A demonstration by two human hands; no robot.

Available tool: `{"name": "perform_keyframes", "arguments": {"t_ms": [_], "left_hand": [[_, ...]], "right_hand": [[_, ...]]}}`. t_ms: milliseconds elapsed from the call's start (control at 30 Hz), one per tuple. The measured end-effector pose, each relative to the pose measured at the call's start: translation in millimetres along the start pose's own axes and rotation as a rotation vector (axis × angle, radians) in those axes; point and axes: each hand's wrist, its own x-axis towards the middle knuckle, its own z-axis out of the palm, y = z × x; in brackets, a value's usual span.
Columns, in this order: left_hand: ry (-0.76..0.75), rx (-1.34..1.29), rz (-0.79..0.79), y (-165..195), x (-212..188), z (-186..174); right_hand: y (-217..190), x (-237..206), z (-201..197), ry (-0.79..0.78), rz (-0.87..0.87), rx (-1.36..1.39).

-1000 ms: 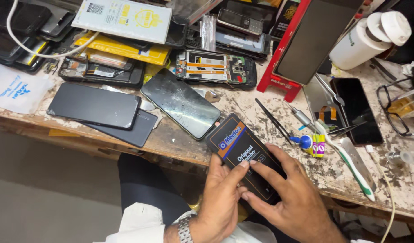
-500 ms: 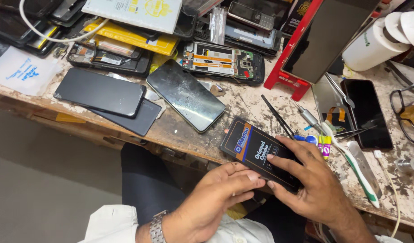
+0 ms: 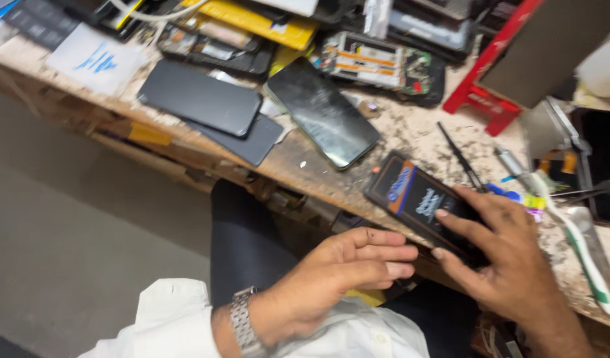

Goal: The person repairs a disassembled smartphone at a cluttered workbench. They use a screwdriver on the phone's internal frame, apply adhesive from a tube onto the device, align and press a screen assembly onto the body, then wipe the assembled phone with a tissue and place it on the bench.

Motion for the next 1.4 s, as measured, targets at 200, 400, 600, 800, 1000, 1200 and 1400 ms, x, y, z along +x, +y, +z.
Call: {"name": "perform_keyframes", "arguments": {"t_ms": [200,400,600,800,1000,1200,1400], "left_hand": [[0.555,0.113,-0.027,-75.8,30.8,-110.3],[0.965,-0.027,0.199,-91.7,80.8,-159.4],[1.156,0.095,0.406,-67.3,108.3,-167.0],[1.145,0.156,0.591,-57.0,114.0,-162.3],[1.288,0.538,0.591,-47.4,106.9,-153.9],[1.244,1.098,0.466,-38.1,113.7,-160.3],[1.022,1.947,0.403,-29.7,120.4,-170.4]], "right_hand": [[0.6,-8.1,4.7,0.044,-0.009,-0.073],[10.7,-23.1,6.0,0.196,-0.017,-0.049],[15.7,-30.3,10.0,0.272,-0.027,-0.034],[11.9,-27.7,8.4,0.306,-0.014,0.029],[-0.1,-19.0,2.7,0.324,-0.013,0.101],[-10.6,-15.9,-0.4,0.374,-0.021,0.181],[-4.5,-18.1,0.7,0.379,-0.038,0.239]]}}
